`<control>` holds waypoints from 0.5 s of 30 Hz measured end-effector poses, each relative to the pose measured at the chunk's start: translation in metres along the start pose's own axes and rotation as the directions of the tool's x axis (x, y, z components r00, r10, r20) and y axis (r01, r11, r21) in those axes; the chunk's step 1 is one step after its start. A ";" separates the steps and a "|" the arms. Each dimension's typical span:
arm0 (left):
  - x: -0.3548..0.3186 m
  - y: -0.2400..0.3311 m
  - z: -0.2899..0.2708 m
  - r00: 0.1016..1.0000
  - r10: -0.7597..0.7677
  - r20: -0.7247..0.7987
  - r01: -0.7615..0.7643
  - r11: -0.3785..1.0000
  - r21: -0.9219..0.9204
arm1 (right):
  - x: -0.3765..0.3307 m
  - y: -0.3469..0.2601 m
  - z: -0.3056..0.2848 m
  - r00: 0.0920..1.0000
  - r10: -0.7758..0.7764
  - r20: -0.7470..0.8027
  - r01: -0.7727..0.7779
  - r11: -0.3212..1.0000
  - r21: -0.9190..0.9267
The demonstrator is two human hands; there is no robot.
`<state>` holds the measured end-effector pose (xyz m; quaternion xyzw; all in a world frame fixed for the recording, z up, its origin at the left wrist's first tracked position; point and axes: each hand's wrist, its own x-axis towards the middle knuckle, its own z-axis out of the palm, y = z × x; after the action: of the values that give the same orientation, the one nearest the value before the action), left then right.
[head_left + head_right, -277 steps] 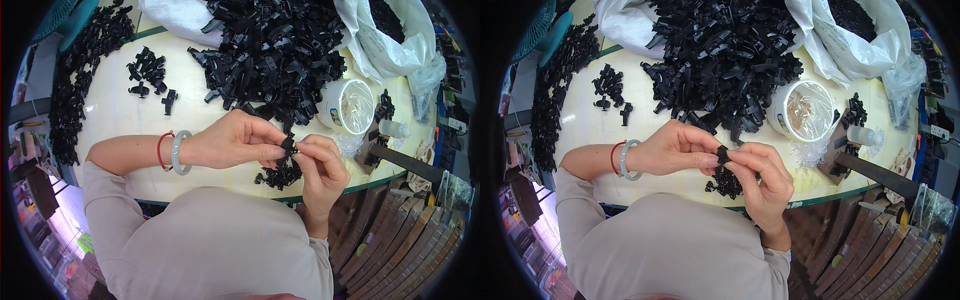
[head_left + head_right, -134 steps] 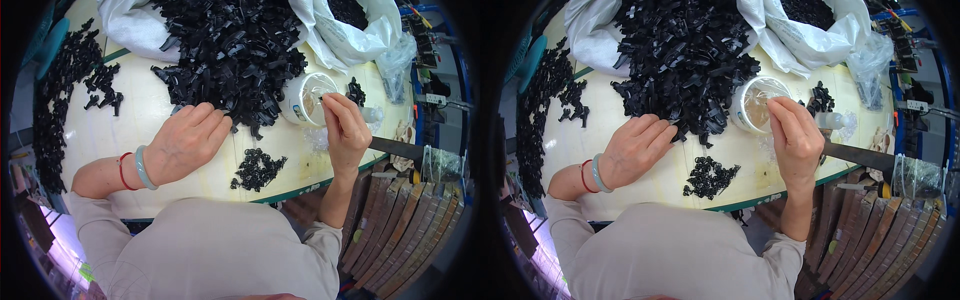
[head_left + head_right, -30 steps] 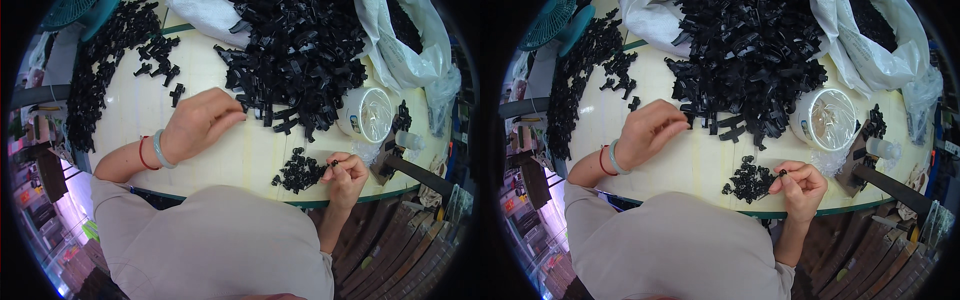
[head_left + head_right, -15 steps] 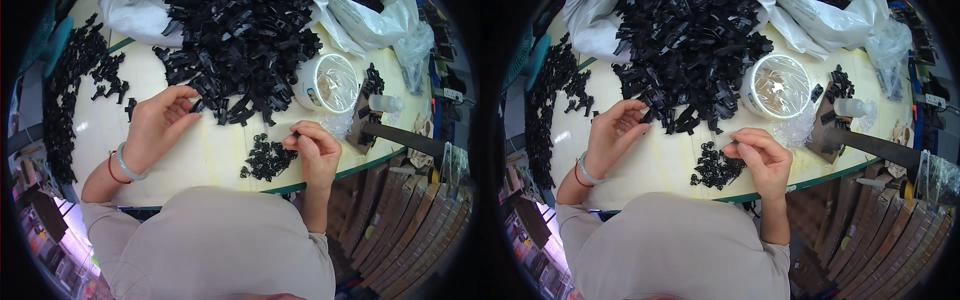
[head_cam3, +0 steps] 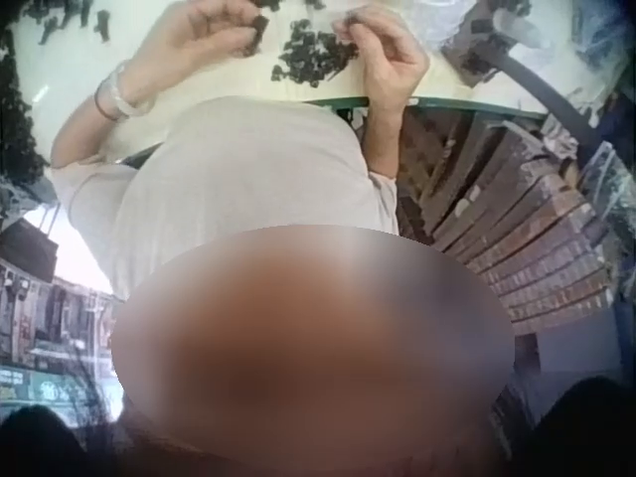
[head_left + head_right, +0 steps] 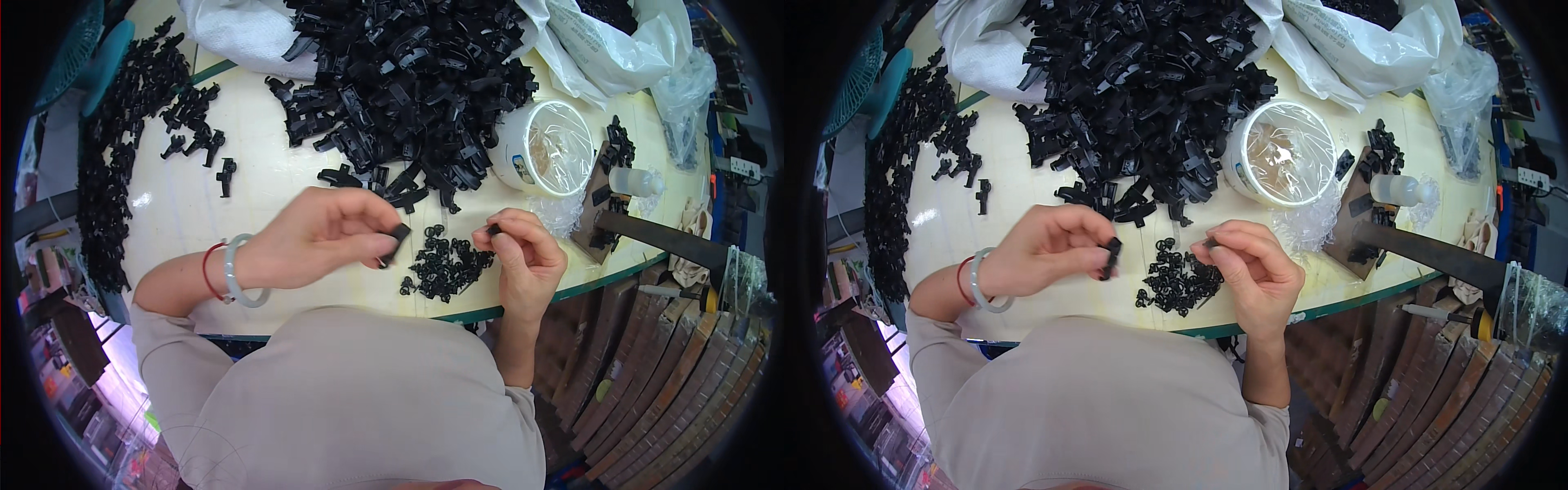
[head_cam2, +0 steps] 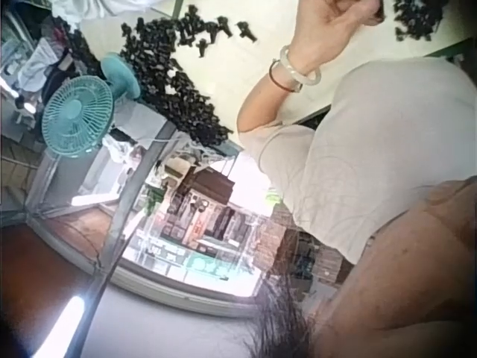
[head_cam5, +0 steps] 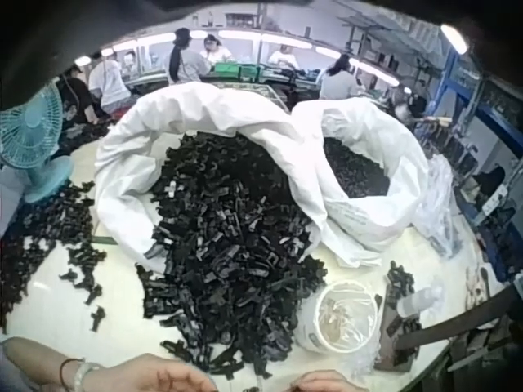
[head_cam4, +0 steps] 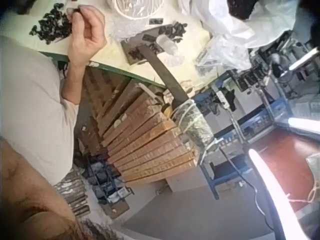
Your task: The person assembles small black plastic components by hand at a workbench.
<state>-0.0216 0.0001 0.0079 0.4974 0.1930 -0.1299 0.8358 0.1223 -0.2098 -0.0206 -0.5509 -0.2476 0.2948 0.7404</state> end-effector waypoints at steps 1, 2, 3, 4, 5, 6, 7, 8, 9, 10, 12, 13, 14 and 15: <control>0.006 -0.005 0.001 0.998 0.020 0.053 -0.020 1.000 -0.013 | 0.000 -0.002 0.003 1.000 0.012 -0.019 -0.012 1.000 -0.010; 0.010 -0.006 0.004 0.998 0.020 0.058 -0.020 1.000 -0.016 | -0.001 -0.003 0.004 0.999 0.023 -0.046 -0.024 0.999 -0.022; 0.013 -0.006 0.007 0.998 0.008 0.070 -0.006 1.000 -0.029 | -0.001 -0.003 0.005 0.999 0.024 -0.049 -0.026 0.999 -0.027; 0.016 -0.007 0.008 0.997 -0.005 0.081 0.009 0.999 -0.043 | -0.001 -0.003 0.005 0.999 -0.008 -0.050 0.005 0.999 -0.052; 0.018 -0.012 0.006 0.995 -0.009 0.097 0.015 0.998 -0.061 | 0.000 -0.003 0.005 0.998 -0.040 -0.049 0.036 0.996 -0.076; 0.018 -0.012 0.006 0.995 -0.009 0.097 0.016 0.998 -0.065 | -0.001 -0.004 0.006 0.998 -0.038 -0.049 0.034 0.996 -0.078; 0.019 -0.013 0.006 0.996 -0.016 0.091 0.024 0.996 -0.084 | -0.001 -0.004 0.006 0.997 -0.043 -0.059 0.038 0.995 -0.093; 0.019 -0.013 0.005 0.996 -0.021 0.082 0.030 0.994 -0.103 | -0.001 -0.004 0.007 0.997 -0.049 -0.065 0.042 0.993 -0.106; 0.020 -0.014 0.004 0.997 -0.020 0.076 0.028 0.994 -0.108 | -0.001 -0.004 0.008 0.997 -0.045 -0.059 0.039 0.994 -0.105; 0.022 -0.016 0.004 0.996 -0.030 0.082 0.039 0.993 -0.112 | -0.002 -0.005 0.007 0.997 -0.045 -0.065 0.034 0.987 -0.157; 0.024 -0.016 0.004 0.996 -0.039 0.084 0.049 0.992 -0.120 | -0.003 -0.006 0.007 0.997 -0.042 -0.066 0.027 0.978 -0.209; 0.025 -0.015 0.006 0.995 -0.054 0.084 0.064 0.990 -0.125 | -0.004 -0.008 0.007 0.995 -0.068 -0.071 0.043 0.952 -0.304; 0.026 -0.014 0.006 0.994 -0.067 0.089 0.078 0.988 -0.132 | -0.004 -0.011 0.006 0.993 -0.095 -0.075 0.057 0.914 -0.401; 0.026 -0.014 0.006 0.994 -0.063 0.094 0.075 0.988 -0.137 | -0.001 -0.015 0.005 0.993 -0.096 -0.074 0.057 0.911 -0.407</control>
<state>-0.0032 -0.0120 -0.0117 0.4242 0.1813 -0.1670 0.8714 0.1205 -0.2103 -0.0046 -0.6950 -0.2901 0.1823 0.6322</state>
